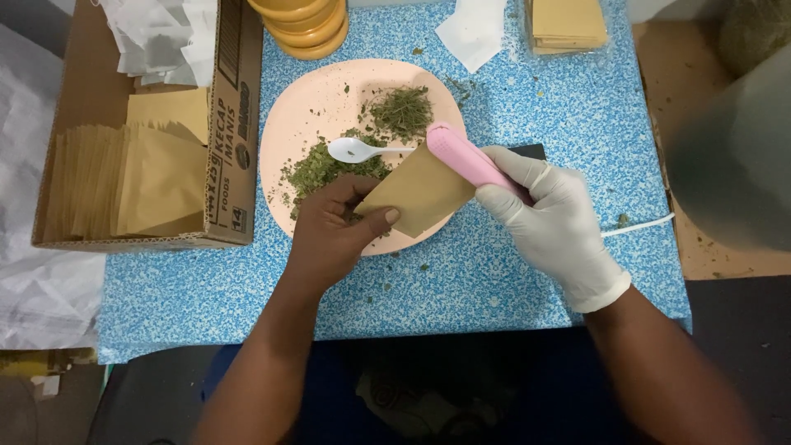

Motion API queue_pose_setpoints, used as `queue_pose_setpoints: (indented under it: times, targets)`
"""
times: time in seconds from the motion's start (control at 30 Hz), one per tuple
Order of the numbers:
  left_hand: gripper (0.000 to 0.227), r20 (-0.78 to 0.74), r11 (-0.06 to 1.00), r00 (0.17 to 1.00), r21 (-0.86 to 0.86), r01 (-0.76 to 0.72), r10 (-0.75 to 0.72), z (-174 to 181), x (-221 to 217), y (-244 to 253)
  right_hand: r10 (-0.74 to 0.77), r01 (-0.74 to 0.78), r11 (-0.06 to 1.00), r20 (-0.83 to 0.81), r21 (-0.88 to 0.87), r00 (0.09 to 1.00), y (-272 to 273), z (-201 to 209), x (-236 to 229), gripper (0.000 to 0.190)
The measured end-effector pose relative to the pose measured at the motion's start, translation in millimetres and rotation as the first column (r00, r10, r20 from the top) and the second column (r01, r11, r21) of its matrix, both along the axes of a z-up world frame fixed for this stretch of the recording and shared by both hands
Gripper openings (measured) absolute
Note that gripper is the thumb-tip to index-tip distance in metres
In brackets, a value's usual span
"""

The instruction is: Filling small paper bags with tea leaves, weighing them on a digital scale, and sealing them with a heat sealer.

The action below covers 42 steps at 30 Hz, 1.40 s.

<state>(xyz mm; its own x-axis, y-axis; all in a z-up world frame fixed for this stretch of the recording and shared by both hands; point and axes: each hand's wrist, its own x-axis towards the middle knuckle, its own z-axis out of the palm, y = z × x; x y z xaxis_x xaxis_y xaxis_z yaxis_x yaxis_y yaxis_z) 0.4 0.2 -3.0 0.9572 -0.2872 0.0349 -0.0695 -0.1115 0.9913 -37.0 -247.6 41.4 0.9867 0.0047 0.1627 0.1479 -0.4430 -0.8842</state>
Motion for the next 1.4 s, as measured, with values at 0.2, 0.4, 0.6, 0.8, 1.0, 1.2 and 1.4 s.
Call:
queue_pose_setpoints:
  times: [0.2,0.4,0.6,0.8,1.0,1.2,1.4]
  targets:
    - [0.027,0.05,1.0,0.999,0.016,0.009,-0.01,0,0,0,0.014,-0.013,1.0,0.021,-0.016,1.0,-2,-2,1,0.042]
    - [0.027,0.032,1.0,0.999,0.009,0.006,-0.006,-1,0,1,0.004,-0.003,1.0,0.018,-0.016,1.0,0,-1,0,0.042]
    - [0.026,0.034,1.0,0.999,0.009,0.009,-0.009,1,0,0,0.001,-0.001,1.0,0.023,-0.027,1.0,-1,-2,0,0.042]
    - [0.027,0.082,0.995,0.996,0.099,0.022,-0.03,5,0,0,0.033,-0.031,0.998,0.031,-0.046,0.999,4,-3,-1,0.043]
    - [0.029,0.076,0.991,0.997,0.129,0.02,-0.03,7,-2,-1,0.08,-0.077,0.995,0.038,-0.066,0.996,8,-1,-1,0.04]
    - [0.031,0.07,0.992,0.997,0.124,0.027,-0.036,9,-3,-1,0.128,-0.125,0.991,0.047,-0.048,0.991,11,-1,-1,0.041]
    - [0.029,0.106,0.991,0.994,0.133,0.025,-0.04,1,-1,0,0.151,-0.15,0.983,-0.002,-0.109,0.989,12,2,-1,0.042]
